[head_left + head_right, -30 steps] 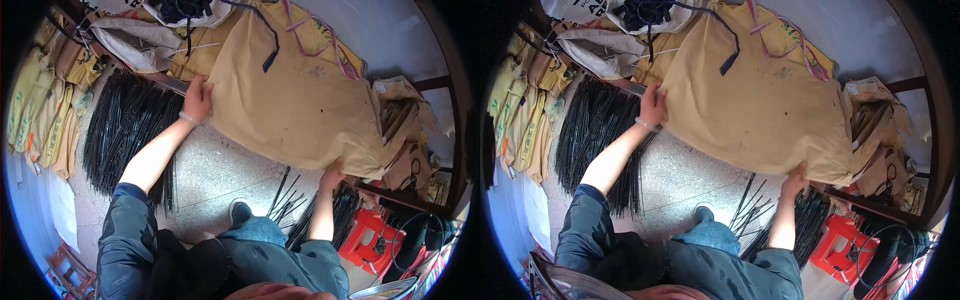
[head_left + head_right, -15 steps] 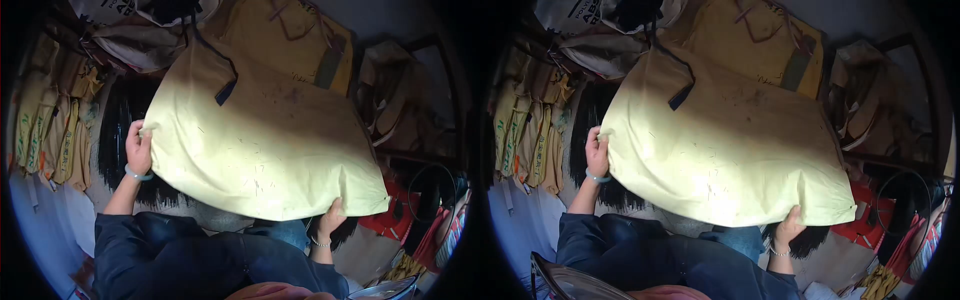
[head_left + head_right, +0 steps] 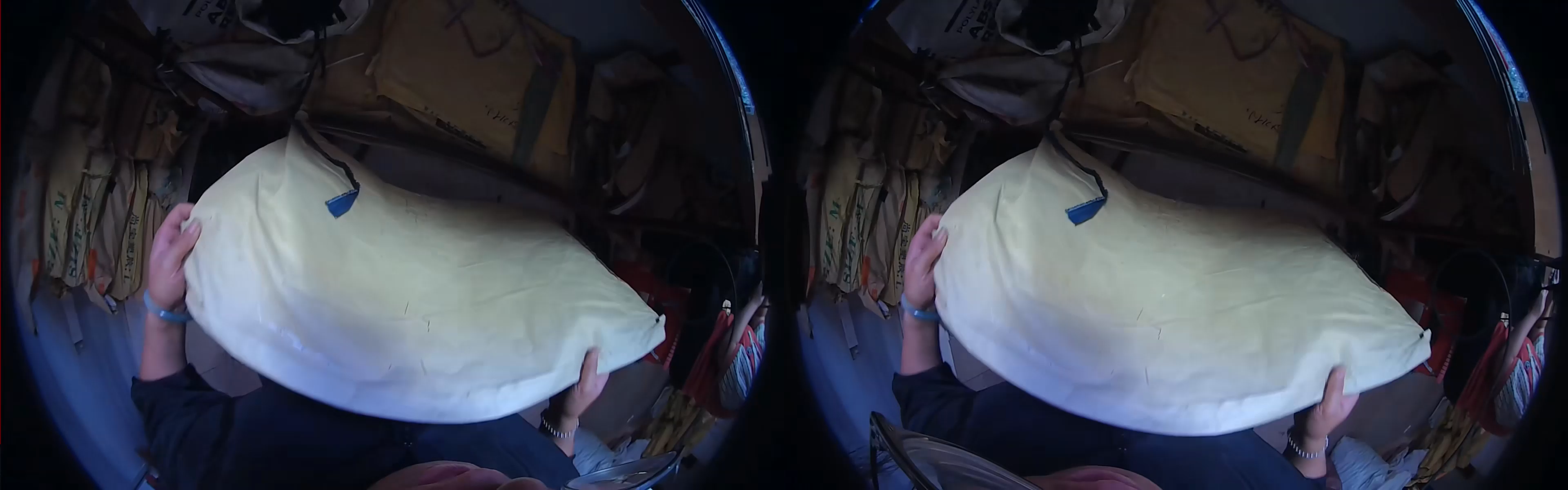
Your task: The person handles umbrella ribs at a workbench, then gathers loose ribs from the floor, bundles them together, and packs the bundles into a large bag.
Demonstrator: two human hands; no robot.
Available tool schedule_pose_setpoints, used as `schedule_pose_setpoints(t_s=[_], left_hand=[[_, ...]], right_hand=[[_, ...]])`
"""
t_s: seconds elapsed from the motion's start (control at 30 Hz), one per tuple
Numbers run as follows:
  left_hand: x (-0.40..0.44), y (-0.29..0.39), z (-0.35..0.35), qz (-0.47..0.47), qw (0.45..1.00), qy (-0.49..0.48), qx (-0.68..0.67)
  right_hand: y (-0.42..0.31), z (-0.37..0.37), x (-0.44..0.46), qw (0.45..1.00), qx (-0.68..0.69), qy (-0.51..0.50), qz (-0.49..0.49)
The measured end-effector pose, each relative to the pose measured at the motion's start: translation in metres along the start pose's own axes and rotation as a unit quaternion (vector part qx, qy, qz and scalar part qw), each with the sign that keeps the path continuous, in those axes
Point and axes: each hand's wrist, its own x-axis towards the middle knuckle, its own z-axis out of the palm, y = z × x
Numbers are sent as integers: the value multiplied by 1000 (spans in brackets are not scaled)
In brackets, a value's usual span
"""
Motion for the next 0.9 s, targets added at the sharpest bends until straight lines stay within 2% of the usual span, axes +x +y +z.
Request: schedule_pose_setpoints(t_s=[0.07, 0.1, 0.17, 0.2, 0.23, 0.33, 0.4, 0.5, 0.53, 0.63, 0.67, 0.7, 0.77, 0.83, 0.87, 0.9], left_hand=[[27, -14, 0, 13, 999, -25, 32], [45, -31, 1, 10, 999, -23, 32], [79, -50, 17, 27, 998, -40, 30], [89, -45, 29, -9, 999, -22, 30], [96, -41, 37, -15, 999, -24, -14], [104, -46, 37, -23, 999, -20, 18], [108, -47, 32, -97, 995, -16, 35], [94, -62, 27, -148, 985, 4, 83], [93, -66, 16, -134, 989, 10, 58], [71, -83, 2, -164, 982, 52, 81], [63, -75, -8, -158, 985, 62, 26], [57, -75, -18, -157, 985, 76, 20], [39, -82, -44, -144, 988, 42, -40], [10, -90, -74, -88, 989, 76, -88], [-10, -92, -90, -76, 989, 86, -94], [-32, -91, -113, -63, 988, 99, -100]], right_hand=[[23, 9, 22, 1000, 6, 16, 7], [38, 9, 40, 994, -107, 9, -20], [56, 30, 73, 999, -23, -13, -25], [60, 31, 88, 998, -52, -17, -18], [60, 32, 97, 1000, 22, 11, 0], [36, 41, 100, 998, 64, 3, -8], [28, 44, 108, 990, 129, 38, 43], [28, 29, 121, 992, 91, -24, 81], [22, 42, 119, 999, 42, -17, 2], [4, 54, 124, 993, 72, -94, 29], [-4, 61, 122, 992, 38, -117, -16], [-10, 78, 121, 991, 22, -83, -101], [-17, 96, 120, 989, 60, -83, -103], [-15, 110, 113, 979, 84, -152, -109], [-12, 109, 108, 972, 35, -175, -154], [-17, 123, 92, 971, 66, -173, -148]])
